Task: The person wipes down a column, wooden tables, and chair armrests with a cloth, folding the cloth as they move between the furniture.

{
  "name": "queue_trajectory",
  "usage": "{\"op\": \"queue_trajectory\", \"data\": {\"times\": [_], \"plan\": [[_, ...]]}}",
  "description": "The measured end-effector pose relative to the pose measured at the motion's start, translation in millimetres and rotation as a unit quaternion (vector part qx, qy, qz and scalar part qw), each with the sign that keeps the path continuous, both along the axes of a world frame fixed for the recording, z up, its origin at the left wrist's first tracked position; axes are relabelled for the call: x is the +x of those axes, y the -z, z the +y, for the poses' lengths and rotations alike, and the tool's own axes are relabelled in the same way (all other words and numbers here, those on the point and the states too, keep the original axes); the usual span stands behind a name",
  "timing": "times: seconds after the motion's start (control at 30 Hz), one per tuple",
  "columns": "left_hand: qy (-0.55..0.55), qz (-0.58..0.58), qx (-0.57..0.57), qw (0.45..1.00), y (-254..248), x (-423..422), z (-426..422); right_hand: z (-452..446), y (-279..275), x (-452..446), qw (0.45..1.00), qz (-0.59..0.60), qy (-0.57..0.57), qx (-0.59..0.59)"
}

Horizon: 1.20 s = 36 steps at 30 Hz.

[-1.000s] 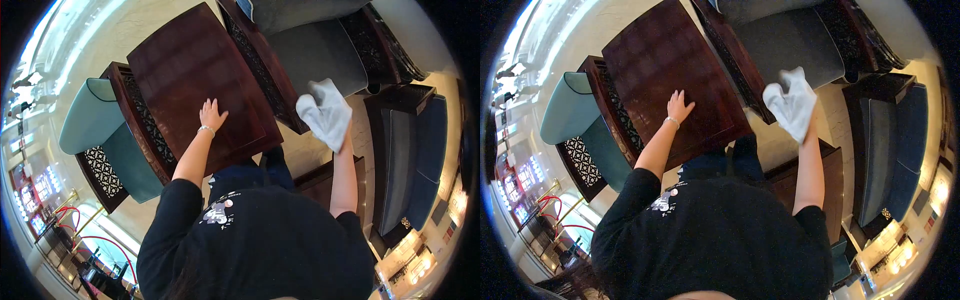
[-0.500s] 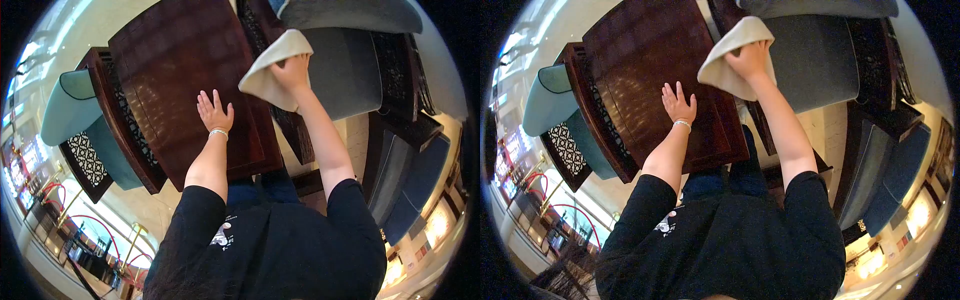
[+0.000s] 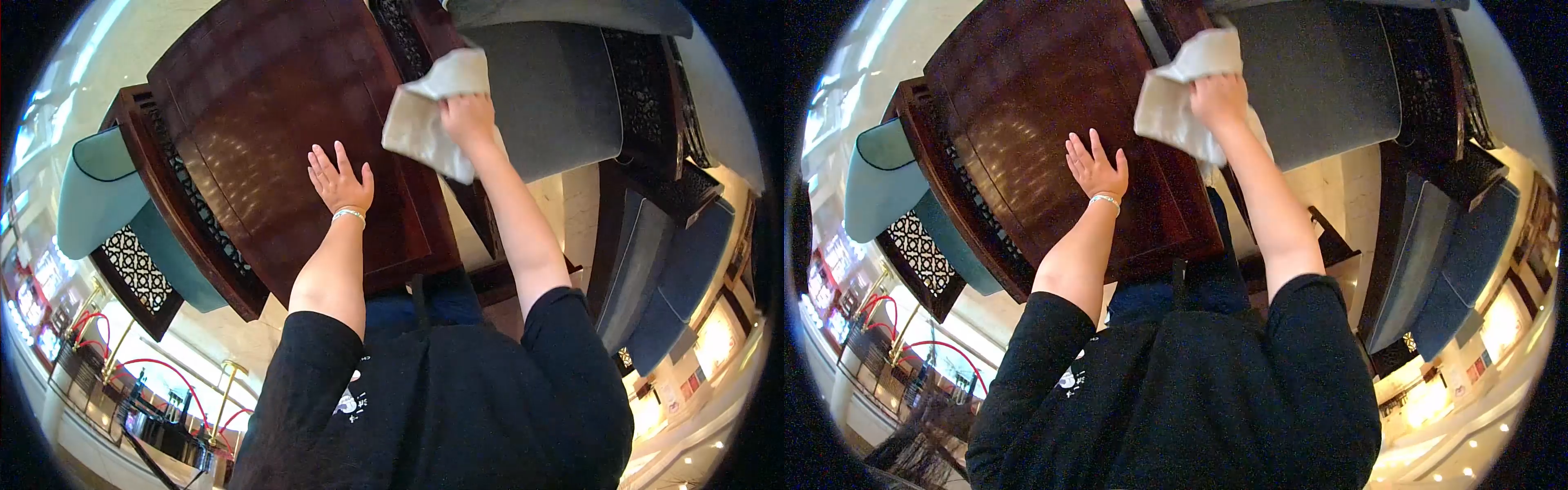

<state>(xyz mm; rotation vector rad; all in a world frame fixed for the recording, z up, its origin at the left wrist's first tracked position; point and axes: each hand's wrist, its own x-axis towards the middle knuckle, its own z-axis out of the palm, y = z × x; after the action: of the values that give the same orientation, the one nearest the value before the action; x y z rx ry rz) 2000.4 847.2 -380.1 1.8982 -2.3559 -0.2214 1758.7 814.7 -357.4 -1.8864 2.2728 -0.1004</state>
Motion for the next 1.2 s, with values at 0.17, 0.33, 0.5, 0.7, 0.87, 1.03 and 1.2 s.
{"op": "queue_trajectory", "data": {"times": [0.17,0.33,0.5,0.7,0.87,1.03,1.2], "plan": [[-0.007,-0.004,0.012,1.000,-1.8,0.4,0.2,148.6,-2.4,11.5,0.999,-0.008,0.015,-0.034],[-0.006,-0.001,0.011,1.000,-3.7,-0.2,0.6,155.3,-1.5,13.3,0.999,0.002,0.026,-0.031],[-0.003,-0.004,0.009,1.000,-2.2,-1.0,0.3,52.9,2.5,3.6,0.999,0.011,0.019,-0.035],[-0.003,-0.004,0.017,1.000,-1.6,-0.1,1.5,-98.5,-28.0,-2.2,0.995,-0.044,0.066,-0.062],[0.004,-0.012,-0.011,1.000,3.8,-0.5,0.9,-52.8,7.5,-9.8,0.992,0.011,-0.002,-0.126],[0.006,-0.009,-0.019,1.000,4.9,-0.9,3.3,61.6,-4.6,2.3,0.997,0.006,0.030,0.067],[0.005,-0.010,-0.015,1.000,4.2,-0.4,2.1,233.7,-4.7,16.4,0.998,-0.002,0.066,0.003]]}}
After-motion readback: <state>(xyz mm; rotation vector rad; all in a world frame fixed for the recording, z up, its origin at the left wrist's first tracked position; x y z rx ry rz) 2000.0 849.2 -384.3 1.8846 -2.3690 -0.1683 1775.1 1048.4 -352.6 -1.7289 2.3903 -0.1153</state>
